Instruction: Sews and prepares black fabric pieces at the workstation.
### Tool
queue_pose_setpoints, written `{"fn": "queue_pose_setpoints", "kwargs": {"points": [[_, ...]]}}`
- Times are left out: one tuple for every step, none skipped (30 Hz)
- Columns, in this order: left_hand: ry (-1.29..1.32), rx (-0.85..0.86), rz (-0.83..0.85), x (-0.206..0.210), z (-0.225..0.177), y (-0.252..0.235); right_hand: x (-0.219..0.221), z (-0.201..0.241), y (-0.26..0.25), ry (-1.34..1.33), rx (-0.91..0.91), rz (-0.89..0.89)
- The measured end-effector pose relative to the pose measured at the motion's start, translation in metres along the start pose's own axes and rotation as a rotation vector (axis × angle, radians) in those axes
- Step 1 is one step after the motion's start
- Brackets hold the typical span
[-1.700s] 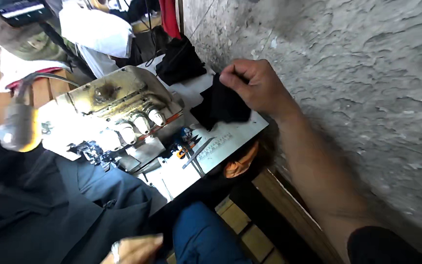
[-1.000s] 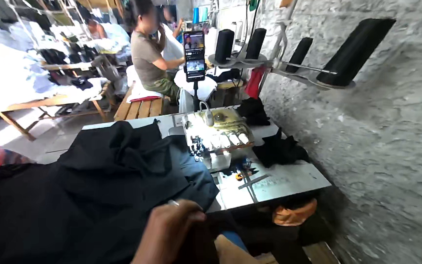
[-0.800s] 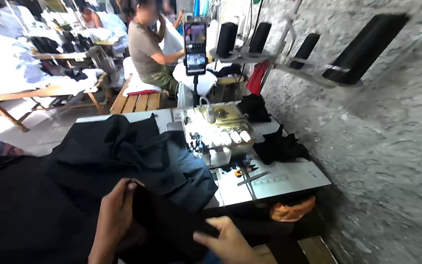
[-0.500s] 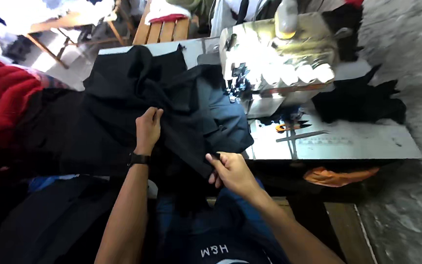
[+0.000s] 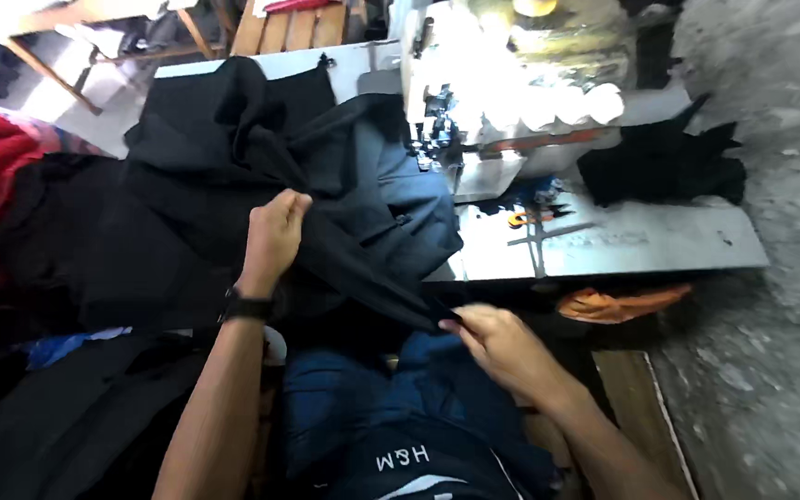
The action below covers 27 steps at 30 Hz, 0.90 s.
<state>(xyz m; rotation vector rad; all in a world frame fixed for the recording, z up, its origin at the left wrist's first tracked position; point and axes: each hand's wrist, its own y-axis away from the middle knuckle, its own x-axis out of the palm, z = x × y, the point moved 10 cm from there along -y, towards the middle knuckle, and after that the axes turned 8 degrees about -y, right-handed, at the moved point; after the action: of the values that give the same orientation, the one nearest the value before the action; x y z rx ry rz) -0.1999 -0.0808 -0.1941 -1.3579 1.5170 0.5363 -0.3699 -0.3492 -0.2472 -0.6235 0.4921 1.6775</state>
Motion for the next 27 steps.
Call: {"fn": "queue_pose_setpoints", "kwargs": {"points": [[0.055, 0.154, 0.068, -0.005, -0.046, 0.013, -0.012, 0.005, -0.003, 0.072, -0.022, 0.008], [0.113, 0.312, 0.123, -0.008, -0.090, 0.026, -0.025, 0.018, -0.005, 0.117, -0.073, -0.020], [0.181, 0.458, 0.164, -0.012, -0.129, 0.039, -0.037, 0.035, -0.007, 0.124, -0.132, -0.036], [0.262, 0.569, 0.187, -0.017, -0.160, 0.048, -0.043, 0.054, -0.010, 0.080, -0.197, -0.017], [0.349, 0.621, 0.193, -0.022, -0.181, 0.053, -0.046, 0.073, -0.014, -0.025, -0.265, 0.009], [0.463, 0.611, 0.176, -0.028, -0.191, 0.053, -0.047, 0.087, -0.019, -0.176, -0.320, 0.022], [0.618, 0.538, 0.131, -0.032, -0.190, 0.050, -0.046, 0.095, -0.024, -0.340, -0.329, 0.043], [0.823, 0.426, 0.075, -0.033, -0.179, 0.047, -0.046, 0.100, -0.027, -0.506, -0.315, 0.046], [1.059, 0.305, 0.068, -0.026, -0.164, 0.048, -0.047, 0.101, -0.026, -0.657, -0.291, 0.020], [1.298, 0.178, 0.112, -0.011, -0.152, 0.055, -0.047, 0.099, -0.024, -0.778, -0.258, -0.036], [1.510, 0.048, 0.197, 0.008, -0.143, 0.071, -0.046, 0.095, -0.021, -0.867, -0.221, -0.110], [1.672, -0.052, 0.297, 0.027, -0.140, 0.091, -0.043, 0.089, -0.018, -0.935, -0.183, -0.181], [1.765, -0.108, 0.357, 0.039, -0.140, 0.111, -0.038, 0.083, -0.015, -0.989, -0.150, -0.234], [1.760, -0.095, 0.357, 0.042, -0.140, 0.126, -0.033, 0.079, -0.013, -1.018, -0.132, -0.266], [1.680, -0.054, 0.309, 0.036, -0.139, 0.132, -0.030, 0.075, -0.010, -1.003, -0.129, -0.285], [1.566, -0.055, 0.222, 0.026, -0.133, 0.132, -0.028, 0.074, -0.007, -0.982, -0.137, -0.297], [1.430, -0.062, 0.134, 0.012, -0.126, 0.128, -0.029, 0.073, -0.006, -0.981, -0.158, -0.295], [1.268, -0.046, 0.070, -0.003, -0.121, 0.124, -0.031, 0.075, -0.006, -0.981, -0.198, -0.278], [1.112, -0.011, 0.037, -0.015, -0.117, 0.121, -0.034, 0.079, -0.005, -0.940, -0.254, -0.268], [0.974, 0.032, 0.017, -0.025, -0.117, 0.120, -0.039, 0.082, -0.005, -0.857, -0.303, -0.273], [0.831, 0.078, -0.004, -0.034, -0.117, 0.119, -0.046, 0.084, -0.004, -0.748, -0.337, -0.286], [0.706, 0.127, -0.030, -0.045, -0.117, 0.119, -0.053, 0.086, -0.004, -0.645, -0.360, -0.306], [0.636, 0.165, -0.056, -0.056, -0.116, 0.119, -0.062, 0.087, -0.003, -0.536, -0.381, -0.341], [0.634, 0.197, -0.063, -0.068, -0.114, 0.118, -0.072, 0.090, -0.001, -0.407, -0.410, -0.401], [0.670, 0.223, -0.032, -0.075, -0.115, 0.116, -0.081, 0.096, 0.001, -0.253, -0.448, -0.457], [0.717, 0.235, 0.031, -0.078, -0.116, 0.116, -0.089, 0.104, 0.005, -0.119, -0.488, -0.499], [0.753, 0.231, 0.093, -0.076, -0.117, 0.116, -0.093, 0.111, 0.008, -0.022, -0.531, -0.525]]}}
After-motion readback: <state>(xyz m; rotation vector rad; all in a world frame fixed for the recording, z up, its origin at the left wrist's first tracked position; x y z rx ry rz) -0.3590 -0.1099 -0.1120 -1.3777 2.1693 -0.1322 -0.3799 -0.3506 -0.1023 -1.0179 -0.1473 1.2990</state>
